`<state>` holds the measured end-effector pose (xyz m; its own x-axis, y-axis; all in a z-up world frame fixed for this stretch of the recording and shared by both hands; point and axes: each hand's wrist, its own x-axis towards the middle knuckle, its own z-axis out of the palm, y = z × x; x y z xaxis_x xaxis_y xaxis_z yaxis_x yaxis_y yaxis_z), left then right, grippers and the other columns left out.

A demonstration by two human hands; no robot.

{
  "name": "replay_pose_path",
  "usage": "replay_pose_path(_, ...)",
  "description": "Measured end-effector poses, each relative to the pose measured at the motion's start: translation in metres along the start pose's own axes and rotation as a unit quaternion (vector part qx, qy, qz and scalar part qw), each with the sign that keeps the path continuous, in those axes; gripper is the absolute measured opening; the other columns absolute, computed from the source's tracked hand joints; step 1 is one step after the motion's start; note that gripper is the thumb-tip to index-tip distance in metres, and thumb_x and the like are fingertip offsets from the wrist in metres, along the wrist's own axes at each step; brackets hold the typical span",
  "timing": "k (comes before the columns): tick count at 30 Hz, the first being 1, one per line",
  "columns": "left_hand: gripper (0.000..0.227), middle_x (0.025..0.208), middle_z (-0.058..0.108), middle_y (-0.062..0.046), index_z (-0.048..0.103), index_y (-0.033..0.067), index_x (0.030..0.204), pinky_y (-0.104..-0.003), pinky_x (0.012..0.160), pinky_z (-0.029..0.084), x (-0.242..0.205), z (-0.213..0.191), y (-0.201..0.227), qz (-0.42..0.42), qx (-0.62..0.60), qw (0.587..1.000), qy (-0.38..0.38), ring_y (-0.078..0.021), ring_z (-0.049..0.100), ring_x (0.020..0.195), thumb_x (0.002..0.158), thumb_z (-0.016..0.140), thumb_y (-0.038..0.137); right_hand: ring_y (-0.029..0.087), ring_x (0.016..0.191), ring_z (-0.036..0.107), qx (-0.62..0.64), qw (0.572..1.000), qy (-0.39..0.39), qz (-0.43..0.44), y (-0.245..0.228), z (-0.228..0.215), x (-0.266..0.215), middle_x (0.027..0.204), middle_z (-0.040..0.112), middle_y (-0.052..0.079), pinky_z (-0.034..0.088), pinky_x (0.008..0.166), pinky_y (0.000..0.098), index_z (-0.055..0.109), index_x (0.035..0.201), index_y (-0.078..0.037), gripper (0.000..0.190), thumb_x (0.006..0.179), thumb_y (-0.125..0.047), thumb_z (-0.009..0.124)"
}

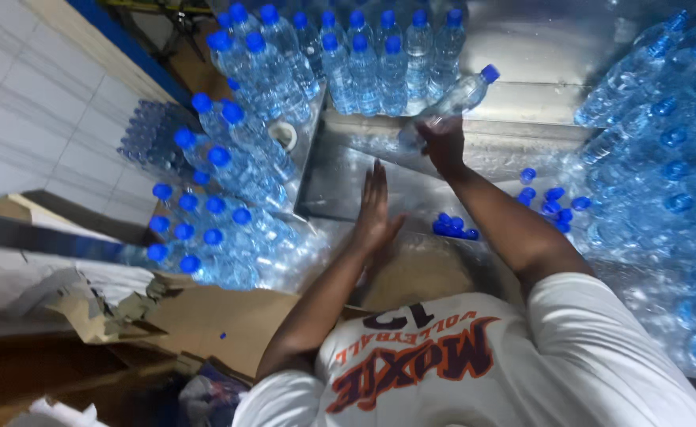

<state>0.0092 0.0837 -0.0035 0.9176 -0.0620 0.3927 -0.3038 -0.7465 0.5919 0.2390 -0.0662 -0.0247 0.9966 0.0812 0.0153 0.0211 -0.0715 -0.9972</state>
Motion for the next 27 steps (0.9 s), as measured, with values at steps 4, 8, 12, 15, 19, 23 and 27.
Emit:
replay_pose_path(4, 0.116, 0.184, 0.014, -0.031, 0.013, -0.0001, 0.179, -0.073, 0.131, 0.029, -0.024, -0.017, -0.025, -0.082, -0.074, 0.992, -0.057, -0.0607, 0.016, 0.165, 0.09, 0.086, 0.012, 0.049, 0.116, 0.077, -0.281, 0.938, 0.175, -0.107, 0.085, 0.027, 0.1, 0.142, 0.065, 0.021, 0.067, 0.095, 0.0636, 0.032, 0.159, -0.01, 0.116, 0.083, -0.055, 0.108)
replay_pose_path(8, 0.116, 0.182, 0.021, -0.031, 0.017, 0.0046, 0.178, -0.061, 0.136, 0.028, -0.049, -0.012, -0.074, -0.062, -0.056, 0.995, -0.049, -0.0546, 0.025, 0.166, 0.091, 0.09, 0.028, 0.055, 0.131, 0.069, -0.293, 0.945, 0.14, -0.039, 0.084, 0.058, 0.122, 0.164, 0.042, 0.023, 0.062, 0.112, 0.0661, 0.027, 0.165, -0.011, 0.119, 0.086, -0.046, 0.109)
replay_pose_path(12, 0.103, 0.186, 0.018, -0.025, 0.016, 0.003, 0.178, -0.053, 0.141, 0.025, -0.071, -0.011, -0.102, -0.024, -0.064, 0.996, -0.059, -0.0415, 0.021, 0.173, 0.103, 0.079, 0.035, 0.055, 0.126, 0.071, -0.277, 0.944, 0.174, -0.037, 0.076, 0.064, 0.118, 0.164, 0.043, 0.023, 0.059, 0.102, 0.0608, 0.03, 0.164, -0.008, 0.111, 0.089, -0.03, 0.109)
replay_pose_path(15, 0.099, 0.187, 0.018, -0.021, 0.016, 0.0051, 0.179, -0.052, 0.142, 0.024, -0.074, -0.014, -0.099, -0.026, -0.069, 0.995, -0.067, -0.0401, 0.021, 0.174, 0.107, 0.074, 0.04, 0.046, 0.134, 0.067, -0.223, 0.964, 0.113, -0.088, 0.089, 0.033, 0.1, 0.16, 0.036, 0.022, 0.064, 0.106, 0.0501, 0.019, 0.17, -0.008, 0.128, 0.084, -0.015, 0.114)
replay_pose_path(19, 0.1, 0.185, 0.024, -0.023, 0.019, 0.006, 0.178, -0.054, 0.139, 0.029, -0.068, -0.014, -0.095, -0.057, -0.077, 0.992, -0.077, -0.0426, 0.027, 0.171, 0.103, 0.081, 0.03, 0.06, 0.111, 0.066, -0.443, 0.89, -0.071, -0.084, 0.083, -0.024, 0.014, 0.14, 0.052, 0.034, 0.055, 0.089, 0.0667, 0.047, 0.161, -0.011, 0.08, 0.093, -0.023, 0.087)
replay_pose_path(23, 0.096, 0.179, 0.034, -0.023, 0.03, 0.0092, 0.177, -0.052, 0.139, 0.027, -0.055, 0.012, -0.088, -0.091, -0.077, 0.987, -0.107, -0.0414, 0.033, 0.167, 0.103, 0.079, 0.044, 0.06, 0.112, 0.077, -0.603, 0.772, -0.2, 0.029, 0.106, -0.065, -0.074, 0.119, 0.077, 0.035, 0.061, 0.092, 0.0673, 0.075, 0.133, 0.007, 0.066, 0.097, -0.047, 0.082)
replay_pose_path(27, 0.084, 0.173, 0.043, -0.022, 0.039, 0.0079, 0.173, -0.051, 0.139, 0.03, -0.034, 0.046, -0.063, -0.077, -0.074, 0.988, -0.112, -0.039, 0.04, 0.164, 0.104, 0.076, 0.04, 0.052, 0.114, 0.079, -0.583, 0.765, -0.265, 0.066, 0.16, -0.083, -0.097, 0.114, 0.083, 0.027, 0.061, 0.093, 0.064, 0.076, 0.132, -0.009, 0.049, 0.099, -0.044, 0.07)
